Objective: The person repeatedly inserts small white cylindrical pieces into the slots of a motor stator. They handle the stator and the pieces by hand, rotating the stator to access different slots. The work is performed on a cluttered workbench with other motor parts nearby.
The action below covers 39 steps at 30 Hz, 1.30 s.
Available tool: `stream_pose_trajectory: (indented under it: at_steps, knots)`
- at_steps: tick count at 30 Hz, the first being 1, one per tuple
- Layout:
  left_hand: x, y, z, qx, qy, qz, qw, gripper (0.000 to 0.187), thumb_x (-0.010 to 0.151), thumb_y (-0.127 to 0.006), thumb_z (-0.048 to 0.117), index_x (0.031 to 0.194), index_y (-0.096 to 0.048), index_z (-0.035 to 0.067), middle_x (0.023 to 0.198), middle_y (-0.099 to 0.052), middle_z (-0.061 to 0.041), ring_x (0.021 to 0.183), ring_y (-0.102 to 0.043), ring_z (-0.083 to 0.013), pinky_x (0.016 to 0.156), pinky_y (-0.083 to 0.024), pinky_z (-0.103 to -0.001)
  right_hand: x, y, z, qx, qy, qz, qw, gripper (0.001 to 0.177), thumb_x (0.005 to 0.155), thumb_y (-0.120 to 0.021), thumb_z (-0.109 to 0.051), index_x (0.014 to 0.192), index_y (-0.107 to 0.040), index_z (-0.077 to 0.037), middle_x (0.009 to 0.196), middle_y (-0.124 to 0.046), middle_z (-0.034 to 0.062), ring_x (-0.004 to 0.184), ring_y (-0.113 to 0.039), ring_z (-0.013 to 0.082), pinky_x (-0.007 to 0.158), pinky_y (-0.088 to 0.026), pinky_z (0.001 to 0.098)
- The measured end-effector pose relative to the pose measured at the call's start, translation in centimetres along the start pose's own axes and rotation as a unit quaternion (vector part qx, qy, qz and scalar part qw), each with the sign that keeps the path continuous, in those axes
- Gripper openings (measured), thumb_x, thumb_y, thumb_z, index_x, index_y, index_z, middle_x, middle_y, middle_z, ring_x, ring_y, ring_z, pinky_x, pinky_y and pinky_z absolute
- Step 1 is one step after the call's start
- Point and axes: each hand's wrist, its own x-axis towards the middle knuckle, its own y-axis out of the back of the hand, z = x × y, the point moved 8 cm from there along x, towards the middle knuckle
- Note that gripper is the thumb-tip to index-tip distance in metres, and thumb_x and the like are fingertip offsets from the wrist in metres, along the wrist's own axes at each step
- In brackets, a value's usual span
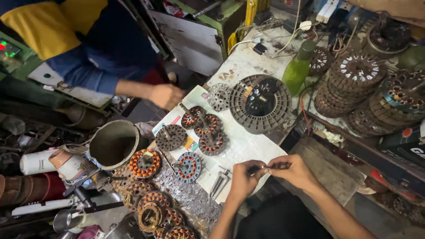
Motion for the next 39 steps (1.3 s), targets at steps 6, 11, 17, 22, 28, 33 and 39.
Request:
stream_pose_trajectory:
  at_steps: [6,11,17,22,28,33,39]
  knots:
    - [3.4,-0.9,-1.8,-0.215,0.05,-0.084,0.972,0.019,0.086,-0.082,0.005,0.101,-0.077,-0.005,0.09,-0.078,-0.01,0.082,-0.072,-0.0145,0.077,-0.058,-0.028,-0.9,0.9,-3.2,-0.019,0.041,0.083,0.996,0.02,0.075,-0.085,-0.009,0.093,-0.081,-0.001,0.072,-0.066,-0.0056,0.063,-0.05,0.0021,0.056,-0.041,0.0204]
    - [5.6,0.0,-0.1,-0.267,0.024,-0.109,0.957,0.027,0.084,-0.081,0.004,0.108,-0.073,-0.004,0.093,-0.077,-0.01,0.085,-0.073,-0.0148,0.081,-0.06,-0.029,0.1,1.4,-7.2,-0.033,0.108,0.12,0.986,0.016,0.081,-0.084,-0.009,0.096,-0.081,-0.006,0.068,-0.054,-0.004,0.06,-0.041,0.0021,0.053,-0.032,0.0204]
    - [8.4,4.8,5.9,0.113,-0.18,0.258,0.943,0.042,0.085,-0.079,0.011,0.12,-0.066,-0.008,0.11,-0.07,-0.023,0.103,-0.068,-0.0359,0.095,-0.052,-0.043,1.6,3.4,-16.5,-0.198,0.343,0.23,0.889,0.019,0.078,-0.08,-0.001,0.096,-0.075,-0.002,0.091,-0.071,0.0035,0.074,-0.064,0.0081,0.062,-0.048,0.022]
    - [12.1,4.0,7.3,0.195,-0.229,0.271,0.914,0.027,0.091,-0.076,0.01,0.11,-0.062,-0.004,0.112,-0.066,-0.022,0.112,-0.061,-0.0394,0.123,-0.032,-0.057,4.7,2.4,-19.1,-0.236,0.406,0.247,0.848,0.019,0.083,-0.082,0.0,0.101,-0.075,-0.001,0.102,-0.073,0.0093,0.087,-0.072,0.016,0.075,-0.057,0.0272]
    - [11.8,4.2,8.0,0.225,-0.213,0.249,0.918,0.023,0.089,-0.075,0.007,0.107,-0.065,-0.003,0.1,-0.067,-0.019,0.103,-0.063,-0.0387,0.11,-0.037,-0.055,6.1,3.3,-18.6,-0.196,0.374,0.252,0.871,0.018,0.082,-0.083,0.001,0.1,-0.077,-0.001,0.101,-0.074,0.0092,0.084,-0.071,0.017,0.068,-0.054,0.027]
    - [12.7,5.4,7.6,0.101,-0.145,0.247,0.953,0.022,0.091,-0.077,0.008,0.109,-0.067,0.0,0.096,-0.069,-0.015,0.086,-0.071,-0.0277,0.079,-0.057,-0.036,7.1,2.7,-19.8,-0.178,0.371,0.232,0.882,0.02,0.082,-0.084,0.001,0.101,-0.077,-0.002,0.103,-0.074,0.0104,0.083,-0.071,0.0188,0.069,-0.055,0.0285]
    - [12.1,5.5,7.6,0.094,-0.217,0.253,0.938,0.029,0.089,-0.081,0.008,0.115,-0.069,0.0,0.098,-0.071,-0.014,0.086,-0.071,-0.0234,0.08,-0.056,-0.034,7.5,1.1,-22.3,-0.242,0.433,0.184,0.849,0.028,0.076,-0.083,0.001,0.103,-0.076,-0.002,0.102,-0.073,0.0104,0.086,-0.074,0.0226,0.075,-0.059,0.0323]
